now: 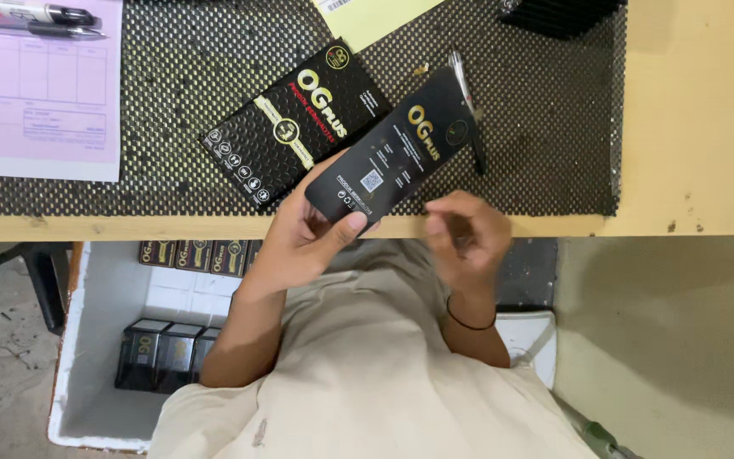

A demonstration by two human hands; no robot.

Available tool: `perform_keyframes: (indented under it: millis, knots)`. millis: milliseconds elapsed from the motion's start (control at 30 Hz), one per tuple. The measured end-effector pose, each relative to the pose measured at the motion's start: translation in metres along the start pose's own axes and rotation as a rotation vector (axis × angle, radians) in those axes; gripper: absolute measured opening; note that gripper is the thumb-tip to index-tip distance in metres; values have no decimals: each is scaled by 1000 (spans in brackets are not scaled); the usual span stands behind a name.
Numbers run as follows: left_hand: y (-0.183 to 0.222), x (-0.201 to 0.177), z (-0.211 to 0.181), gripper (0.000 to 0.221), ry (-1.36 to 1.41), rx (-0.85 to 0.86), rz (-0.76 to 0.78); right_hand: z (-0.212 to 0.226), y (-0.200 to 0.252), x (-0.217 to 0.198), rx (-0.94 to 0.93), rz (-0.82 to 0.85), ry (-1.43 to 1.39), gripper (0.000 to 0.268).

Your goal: The person peels a sticker from a sheet, places it onto a phone screen component, and writes on the sticker with a pen.

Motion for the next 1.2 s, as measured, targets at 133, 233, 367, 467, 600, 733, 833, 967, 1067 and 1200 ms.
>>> perform_keyframes:
  millis: [133, 233, 367, 467, 600, 733, 833, 967, 1067, 1200]
  knots:
    - [-1, 5, -14, 57, -27, 20, 0, 37, 4, 52, -117, 244, 63, 14]
    - [-2, 3, -15, 53, -55, 20, 4, 52, 1, 69, -208, 358, 145, 17]
    - [-1, 1, -12, 47, -88, 37, -9, 59, -4, 72, -238, 382, 252, 17]
    - [3, -10, 5, 47, -90, 51, -6, 53, -14, 59, -268, 331, 399, 21]
    - [6, 7, -14, 47, -37, 1, -11, 33, -26, 36, -187, 233, 407, 20]
    - [3, 4, -10, 46, -65, -19, 29, 29, -44, 13, -94, 82, 406, 24]
    - [2, 8, -11, 45, -63, -26, 34, 18, -44, -4, -35, 4, 381, 26]
    - [5, 7, -8, 45, -69, -51, 8, -17, -27, -31, 78, -88, 204, 37]
    - [0, 9, -12, 43, -54, -57, 6, -31, -27, -44, 138, -88, 87, 45]
    - [-2, 3, 4, 44, -68, -69, 9, -32, -27, -40, 201, -52, -7, 45]
Point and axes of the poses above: each hand's wrist, its own y-axis away from the middle knuckle, its own x-axis out of the palm, z = x × y, the point moved 9 cm from there along -y, towards the middle knuckle, and after that the axes turned 6 degrees about -z, right-handed, at the moved point
